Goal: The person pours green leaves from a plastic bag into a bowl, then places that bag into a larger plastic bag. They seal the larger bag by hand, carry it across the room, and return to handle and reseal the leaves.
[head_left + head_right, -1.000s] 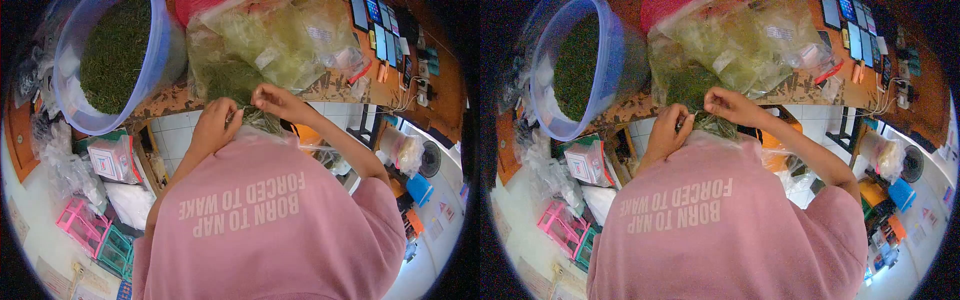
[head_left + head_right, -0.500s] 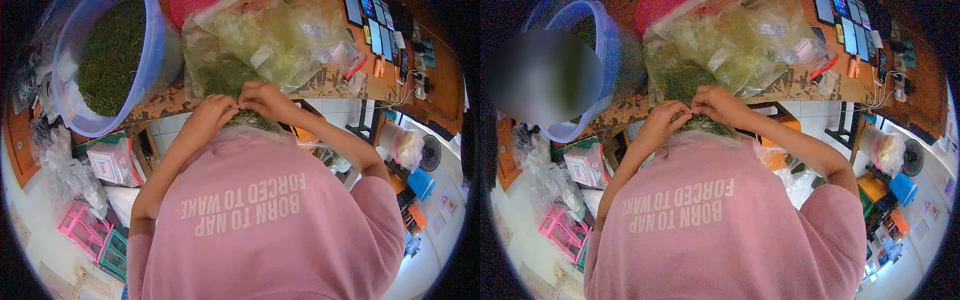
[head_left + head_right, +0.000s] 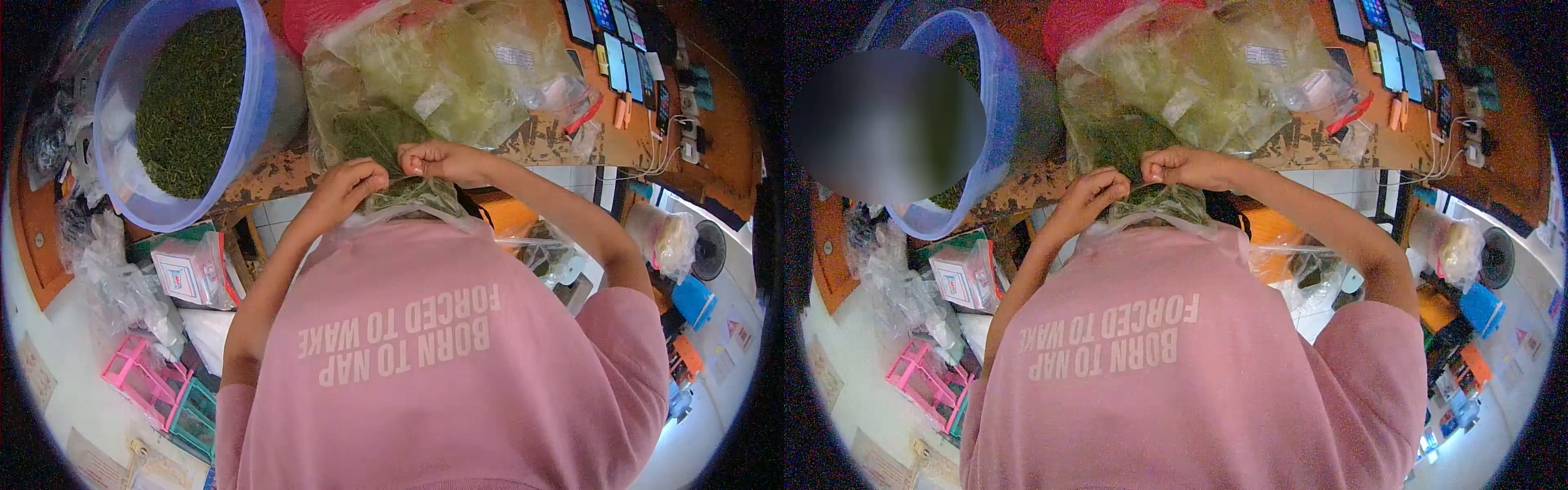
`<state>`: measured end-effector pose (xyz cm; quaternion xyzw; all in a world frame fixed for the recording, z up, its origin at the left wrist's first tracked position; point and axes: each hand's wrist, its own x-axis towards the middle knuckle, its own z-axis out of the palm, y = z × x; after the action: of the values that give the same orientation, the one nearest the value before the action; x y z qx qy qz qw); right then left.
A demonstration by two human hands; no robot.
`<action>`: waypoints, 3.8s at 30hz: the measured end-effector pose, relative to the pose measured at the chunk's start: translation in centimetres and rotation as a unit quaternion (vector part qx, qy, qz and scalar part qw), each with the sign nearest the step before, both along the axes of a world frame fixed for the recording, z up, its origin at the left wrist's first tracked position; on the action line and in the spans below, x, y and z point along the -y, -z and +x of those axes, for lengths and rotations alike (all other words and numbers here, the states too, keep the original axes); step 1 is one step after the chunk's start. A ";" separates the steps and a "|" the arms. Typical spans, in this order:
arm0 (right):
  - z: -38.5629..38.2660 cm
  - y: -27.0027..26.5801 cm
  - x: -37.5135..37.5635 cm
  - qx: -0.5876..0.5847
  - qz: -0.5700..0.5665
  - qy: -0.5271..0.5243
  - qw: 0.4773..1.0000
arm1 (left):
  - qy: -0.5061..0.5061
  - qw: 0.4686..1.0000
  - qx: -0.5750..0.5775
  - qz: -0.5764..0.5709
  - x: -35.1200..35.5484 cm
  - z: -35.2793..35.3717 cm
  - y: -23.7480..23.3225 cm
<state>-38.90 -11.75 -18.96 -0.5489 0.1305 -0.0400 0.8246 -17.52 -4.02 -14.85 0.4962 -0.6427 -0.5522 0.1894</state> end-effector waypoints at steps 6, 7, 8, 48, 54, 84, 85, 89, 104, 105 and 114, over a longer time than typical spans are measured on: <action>-2.2 -1.2 -0.1 -0.107 0.169 0.150 0.968 | -0.151 0.988 0.016 0.036 -2.0 1.2 -0.4; -2.1 -1.6 -0.1 -0.125 0.142 0.158 0.969 | -0.157 0.987 0.023 0.031 -2.0 1.1 -0.4; -1.9 -1.9 -0.1 -0.141 0.115 0.167 0.969 | -0.162 0.986 0.032 0.026 -1.9 0.8 -0.6; 1.4 -2.7 -2.1 -0.331 -0.531 0.304 0.718 | -0.221 0.913 0.288 -0.184 -1.3 -1.7 0.2; -0.1 -1.0 -0.6 -0.314 -0.445 0.322 0.774 | -0.294 0.920 0.192 -0.172 -1.6 0.1 1.0; 1.0 -21.5 2.7 -0.074 -0.004 0.512 0.856 | -0.466 0.861 -0.056 -0.196 -0.5 -0.4 -13.0; 1.8 -22.8 3.0 -0.060 -0.010 0.517 0.854 | -0.469 0.853 -0.066 -0.218 -0.4 0.0 -13.9; 5.1 -27.8 4.0 0.016 0.036 0.435 0.900 | -0.489 0.826 -0.094 -0.263 0.4 2.4 -15.7; 24.3 -31.1 11.6 -0.070 0.121 0.136 0.981 | -0.539 0.719 0.046 -0.436 -2.5 3.4 -11.8; 25.2 -30.3 11.8 -0.059 0.132 0.126 0.981 | -0.551 0.724 0.040 -0.412 -2.0 3.1 -12.1; 31.0 -27.6 10.0 -0.092 0.064 0.199 0.974 | -0.622 0.630 0.114 -0.450 1.0 1.5 -12.0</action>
<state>-7.91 -21.76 8.66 -0.4591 0.3142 -0.1441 0.8184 -16.03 -5.01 -2.84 0.6899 -0.3666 0.1156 0.6134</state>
